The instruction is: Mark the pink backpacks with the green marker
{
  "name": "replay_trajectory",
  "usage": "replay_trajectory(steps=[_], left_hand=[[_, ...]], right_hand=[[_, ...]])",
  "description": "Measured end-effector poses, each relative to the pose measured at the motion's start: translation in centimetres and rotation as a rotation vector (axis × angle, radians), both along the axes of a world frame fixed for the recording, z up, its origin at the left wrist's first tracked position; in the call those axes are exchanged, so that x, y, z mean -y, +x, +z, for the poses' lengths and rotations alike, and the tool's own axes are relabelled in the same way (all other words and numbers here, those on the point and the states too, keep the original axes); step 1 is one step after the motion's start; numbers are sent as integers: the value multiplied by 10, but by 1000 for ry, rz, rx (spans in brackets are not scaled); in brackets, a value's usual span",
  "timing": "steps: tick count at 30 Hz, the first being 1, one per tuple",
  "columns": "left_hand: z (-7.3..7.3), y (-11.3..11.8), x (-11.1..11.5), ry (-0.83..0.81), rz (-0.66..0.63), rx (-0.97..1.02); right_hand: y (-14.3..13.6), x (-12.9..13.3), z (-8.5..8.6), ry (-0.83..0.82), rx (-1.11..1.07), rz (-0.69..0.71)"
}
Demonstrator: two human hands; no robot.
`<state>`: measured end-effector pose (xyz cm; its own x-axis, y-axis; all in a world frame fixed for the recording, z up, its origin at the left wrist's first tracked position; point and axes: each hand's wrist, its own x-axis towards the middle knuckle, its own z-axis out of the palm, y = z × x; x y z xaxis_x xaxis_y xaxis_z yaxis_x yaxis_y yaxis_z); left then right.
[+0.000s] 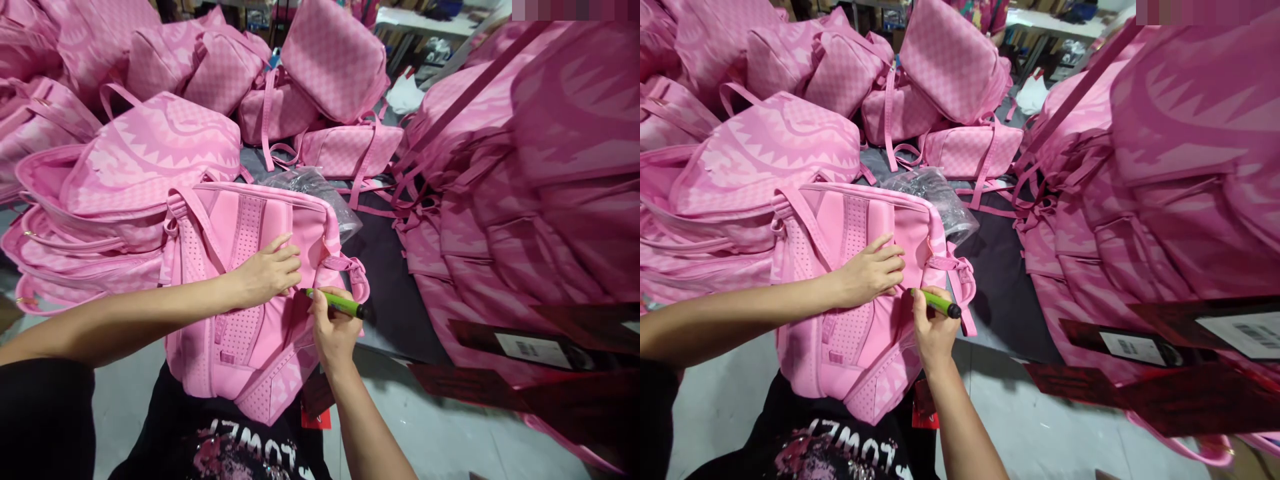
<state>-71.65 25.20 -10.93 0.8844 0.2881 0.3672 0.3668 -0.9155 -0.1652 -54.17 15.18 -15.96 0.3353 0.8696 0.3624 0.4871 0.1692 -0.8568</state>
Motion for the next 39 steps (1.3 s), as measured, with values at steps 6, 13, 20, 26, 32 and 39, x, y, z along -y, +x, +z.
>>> replay_trajectory(steps=[6, 13, 20, 26, 32, 39], left_hand=[[8, 4, 0, 44, -10, -39], [59, -1, 9, 69, -19, -157], [167, -4, 103, 130, 239, 68], [86, -3, 106, -236, 449, 16], [31, -29, 78, -322, 334, -24], [69, -30, 40, -225, 577, 99]], right_hand=[[-2, -3, 9, -5, -10, 2], [-7, 12, 39, 97, -160, 81], [21, 44, 154, 522, -129, 227], [43, 25, 134, 337, 141, 619], [29, 16, 54, 496, 600, 543], [-12, -1, 46, 501, 619, 445]])
